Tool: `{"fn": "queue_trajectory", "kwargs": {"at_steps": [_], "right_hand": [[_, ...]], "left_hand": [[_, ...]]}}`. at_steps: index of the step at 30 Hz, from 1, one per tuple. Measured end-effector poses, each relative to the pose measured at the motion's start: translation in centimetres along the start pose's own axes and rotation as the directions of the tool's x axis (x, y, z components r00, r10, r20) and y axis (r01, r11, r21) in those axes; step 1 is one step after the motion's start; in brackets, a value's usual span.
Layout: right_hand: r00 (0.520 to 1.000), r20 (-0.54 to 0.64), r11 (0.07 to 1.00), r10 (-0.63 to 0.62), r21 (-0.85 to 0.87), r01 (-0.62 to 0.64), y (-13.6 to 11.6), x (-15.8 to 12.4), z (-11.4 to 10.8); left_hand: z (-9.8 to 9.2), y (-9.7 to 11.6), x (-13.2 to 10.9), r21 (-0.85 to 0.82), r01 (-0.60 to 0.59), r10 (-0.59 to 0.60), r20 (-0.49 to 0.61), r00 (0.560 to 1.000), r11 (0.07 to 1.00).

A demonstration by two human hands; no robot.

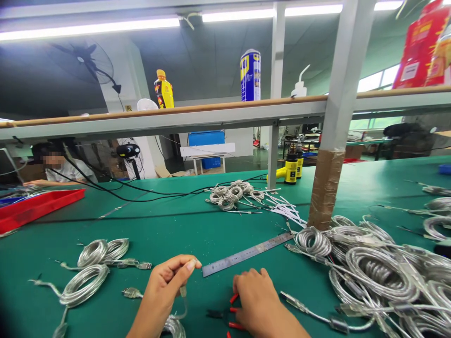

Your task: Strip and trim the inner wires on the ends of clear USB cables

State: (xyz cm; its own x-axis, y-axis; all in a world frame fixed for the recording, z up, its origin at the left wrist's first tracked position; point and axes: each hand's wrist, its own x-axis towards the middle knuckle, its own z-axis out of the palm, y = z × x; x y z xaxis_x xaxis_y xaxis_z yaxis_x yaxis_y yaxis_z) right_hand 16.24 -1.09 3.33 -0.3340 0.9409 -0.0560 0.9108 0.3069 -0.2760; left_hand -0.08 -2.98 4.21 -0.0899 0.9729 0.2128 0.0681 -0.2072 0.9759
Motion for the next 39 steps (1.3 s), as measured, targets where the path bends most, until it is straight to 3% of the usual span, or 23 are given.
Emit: {"fn": "queue_trajectory", "kwargs": {"at_steps": [3,8,13,19,21,24,28,32,34,39], "right_hand": [[0.999,0.045,0.992,0.019,-0.122,-0.014,-0.3,-0.1,1.4],[0.998,0.022,0.99,0.062,-0.125,-0.059,-0.1,0.4,3.2],[0.999,-0.001,0.999,0.038,0.014,-0.038,0.7,-0.2,2.6],[0.992,0.121,1.0,0.027,-0.003,-0.027,0.6,-0.7,2.1],[0.996,0.088,0.999,0.034,-0.035,-0.031,0.5,-0.3,2.9],[0.996,-0.087,0.999,0.008,-0.034,-0.011,0.9,0.3,4.1],[0.951,-0.309,0.972,0.026,0.231,0.048,1.0,0.6,4.2],[0.957,-0.287,0.749,-0.04,0.625,0.219,-0.1,0.3,3.6],[0.954,-0.29,0.693,-0.07,0.674,0.256,-0.7,0.0,3.4],[0.955,-0.289,0.748,-0.059,0.621,0.234,-1.3,-0.5,3.2]], "left_hand": [[0.0,-0.1,-0.1,0.019,0.005,-0.005,-0.009,1.0,1.0],[-0.1,-0.2,-0.4,0.025,0.019,-0.02,0.036,0.999,0.999],[-0.1,-0.2,-0.4,0.048,0.015,-0.016,0.028,0.999,0.999],[0.1,-0.3,-0.2,0.041,0.021,-0.023,0.038,0.999,0.999],[0.1,-0.3,-0.2,0.034,0.026,-0.028,0.049,0.998,0.999],[0.1,-0.4,-0.1,0.028,0.016,-0.017,0.062,0.998,0.999],[0.1,-0.5,0.0,0.028,-0.005,0.003,0.07,0.998,1.0],[0.2,-0.6,0.1,0.016,0.002,-0.003,0.075,0.997,1.0],[0.3,-0.6,0.0,0.008,-0.002,0.002,0.071,0.997,1.0],[0.3,-0.7,-0.4,0.0,-0.023,0.023,0.069,0.997,1.0]]}}
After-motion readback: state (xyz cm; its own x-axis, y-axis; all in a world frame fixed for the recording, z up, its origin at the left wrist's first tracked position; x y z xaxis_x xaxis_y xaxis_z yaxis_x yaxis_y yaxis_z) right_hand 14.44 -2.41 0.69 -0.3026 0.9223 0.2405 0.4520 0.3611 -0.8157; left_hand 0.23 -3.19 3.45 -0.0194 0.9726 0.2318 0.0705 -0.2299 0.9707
